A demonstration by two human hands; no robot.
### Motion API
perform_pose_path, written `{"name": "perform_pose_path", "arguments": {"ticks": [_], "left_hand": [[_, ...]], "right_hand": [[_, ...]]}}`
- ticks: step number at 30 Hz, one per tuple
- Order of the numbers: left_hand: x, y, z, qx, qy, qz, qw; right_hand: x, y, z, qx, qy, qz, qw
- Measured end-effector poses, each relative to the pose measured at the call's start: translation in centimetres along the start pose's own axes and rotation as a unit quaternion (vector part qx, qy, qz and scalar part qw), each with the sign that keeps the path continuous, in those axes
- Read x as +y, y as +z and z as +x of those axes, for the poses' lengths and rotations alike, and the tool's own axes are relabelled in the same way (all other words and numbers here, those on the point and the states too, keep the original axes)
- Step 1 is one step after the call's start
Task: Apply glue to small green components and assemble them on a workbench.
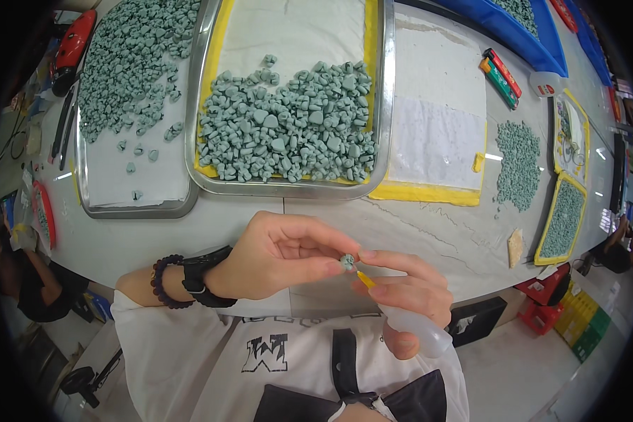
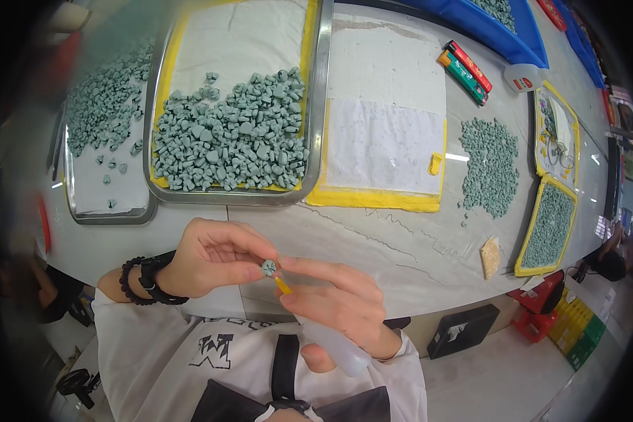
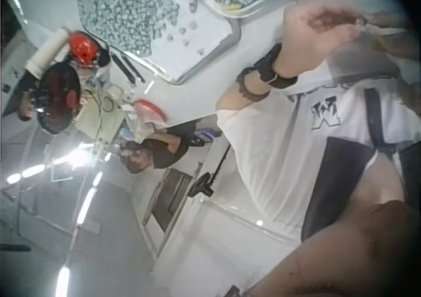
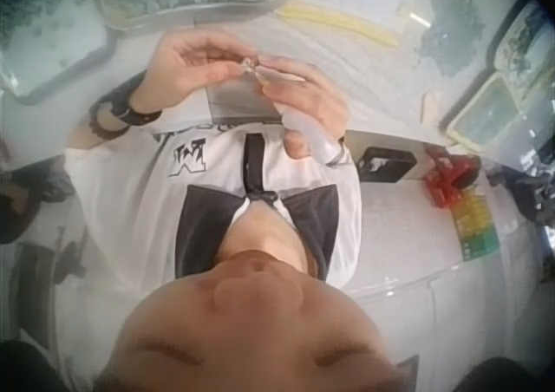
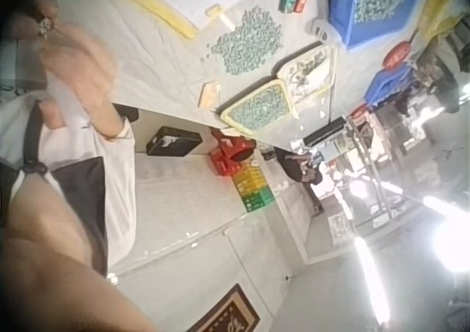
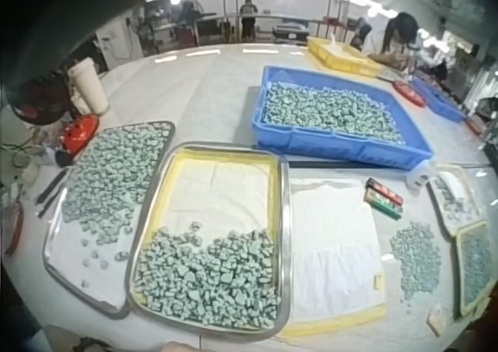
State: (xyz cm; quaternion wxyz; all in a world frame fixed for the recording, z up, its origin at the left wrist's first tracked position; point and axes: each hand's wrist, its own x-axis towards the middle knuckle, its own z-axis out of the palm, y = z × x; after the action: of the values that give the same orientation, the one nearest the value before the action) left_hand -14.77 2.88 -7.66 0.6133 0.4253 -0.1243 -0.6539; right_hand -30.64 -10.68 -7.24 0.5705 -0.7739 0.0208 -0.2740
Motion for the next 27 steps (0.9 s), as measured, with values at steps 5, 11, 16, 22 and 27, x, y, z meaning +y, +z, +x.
{"name": "perform_pose_path", "arguments": {"ticks": [5, 11, 16, 22, 27], "left_hand": [[0.1, 0.1, 0.0, -0.006, 0.009, 0.001, 1.0], [0.2, 0.2, 0.0, -0.011, 0.019, -0.003, 1.0], [-0.1, -0.1, -0.2, -0.011, 0.016, 0.005, 1.0], [-0.1, -0.1, -0.1, 0.023, 0.027, 0.023, 0.999], [0.4, 0.1, 0.1, -0.006, 0.07, 0.069, 0.995]], "right_hand": [[0.1, 0.1, -0.2, 0.011, -0.007, 0.014, 1.0], [0.0, -0.1, -0.5, 0.039, 0.009, 0.037, 0.999], [0.0, 0.1, -0.2, 0.017, 0.003, 0.013, 1.0], [-0.9, -2.5, -0.2, -0.05, 0.0, -0.089, 0.995], [1.9, -4.9, -0.5, -0.071, 0.002, -0.401, 0.914]]}}
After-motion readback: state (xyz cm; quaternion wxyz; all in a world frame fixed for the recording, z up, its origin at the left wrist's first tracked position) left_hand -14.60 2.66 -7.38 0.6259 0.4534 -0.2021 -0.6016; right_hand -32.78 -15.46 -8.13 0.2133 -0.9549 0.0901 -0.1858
